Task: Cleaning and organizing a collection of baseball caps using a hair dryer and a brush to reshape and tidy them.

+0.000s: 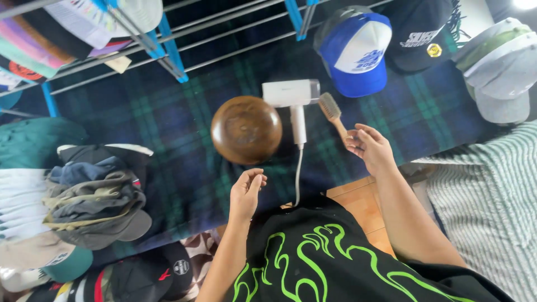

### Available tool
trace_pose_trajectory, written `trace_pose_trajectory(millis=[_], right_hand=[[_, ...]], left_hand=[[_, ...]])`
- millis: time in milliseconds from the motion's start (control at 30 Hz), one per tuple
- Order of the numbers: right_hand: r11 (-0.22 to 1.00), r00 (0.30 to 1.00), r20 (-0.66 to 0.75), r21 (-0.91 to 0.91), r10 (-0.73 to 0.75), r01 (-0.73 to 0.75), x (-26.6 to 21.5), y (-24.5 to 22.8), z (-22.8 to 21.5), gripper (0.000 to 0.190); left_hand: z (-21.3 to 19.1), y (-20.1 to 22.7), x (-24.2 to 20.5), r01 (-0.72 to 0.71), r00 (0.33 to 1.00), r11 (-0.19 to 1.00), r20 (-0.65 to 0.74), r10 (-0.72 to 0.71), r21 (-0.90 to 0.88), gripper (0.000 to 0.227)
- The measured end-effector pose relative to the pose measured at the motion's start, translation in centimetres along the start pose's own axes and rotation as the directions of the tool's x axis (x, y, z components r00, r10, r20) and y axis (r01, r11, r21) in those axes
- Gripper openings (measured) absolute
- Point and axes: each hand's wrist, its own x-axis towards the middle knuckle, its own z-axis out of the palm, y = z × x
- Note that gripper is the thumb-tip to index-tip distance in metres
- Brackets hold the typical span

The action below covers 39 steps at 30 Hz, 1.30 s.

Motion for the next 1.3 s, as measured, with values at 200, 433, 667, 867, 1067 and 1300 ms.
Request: trace_pose_trajectory(millis=[200, 433, 667, 867, 1067, 1300], right_hand=[[0.977, 0.979, -0.131, 0.165, 0.160, -0.137, 10.4, -1.8, -6.0, 0.038], [0.914, 0.947, -0.015, 0.270, 0.320, -0.304, 18.2, -3.1, -6.4, 0.048], [0.862, 0.945, 0.023, 0.404, 0.326, -0.307, 21.0, -4.6, -4.8, 0.052], [0.864, 0.966, 0.238, 0.462, 0.096, -0.200, 13.3, -11.2, -1.2, 0.015], [0.873, 0.823, 0.551, 0.325, 0.138, -0.364, 3.9, -11.3, 2.3, 0.024], [0.960, 0.800, 0.581, 0.111, 0.149, -0.259, -1.6, -9.3, 8.1, 0.038]], left_hand=[[8.7, -0.5, 0.3, 0.037, 0.997, 0.998, -0.065, -0.041, -0.056, 0.020], [14.9, 1.5, 0.6, 0.070, 0.995, 0.997, -0.079, -0.069, 0.018, 0.021], [16.2, 1.6, 0.6, 0.114, 0.986, 0.993, -0.124, -0.112, 0.016, 0.021], [16.2, 4.7, 1.1, 0.088, 0.986, 0.991, -0.130, -0.101, -0.097, 0.024], [13.9, 5.7, 3.5, 0.084, 0.989, 0.766, 0.145, 0.013, -0.638, 0.045], [11.0, 8.2, 4.2, 0.115, 0.960, 0.716, 0.263, 0.098, -0.688, 0.035]])
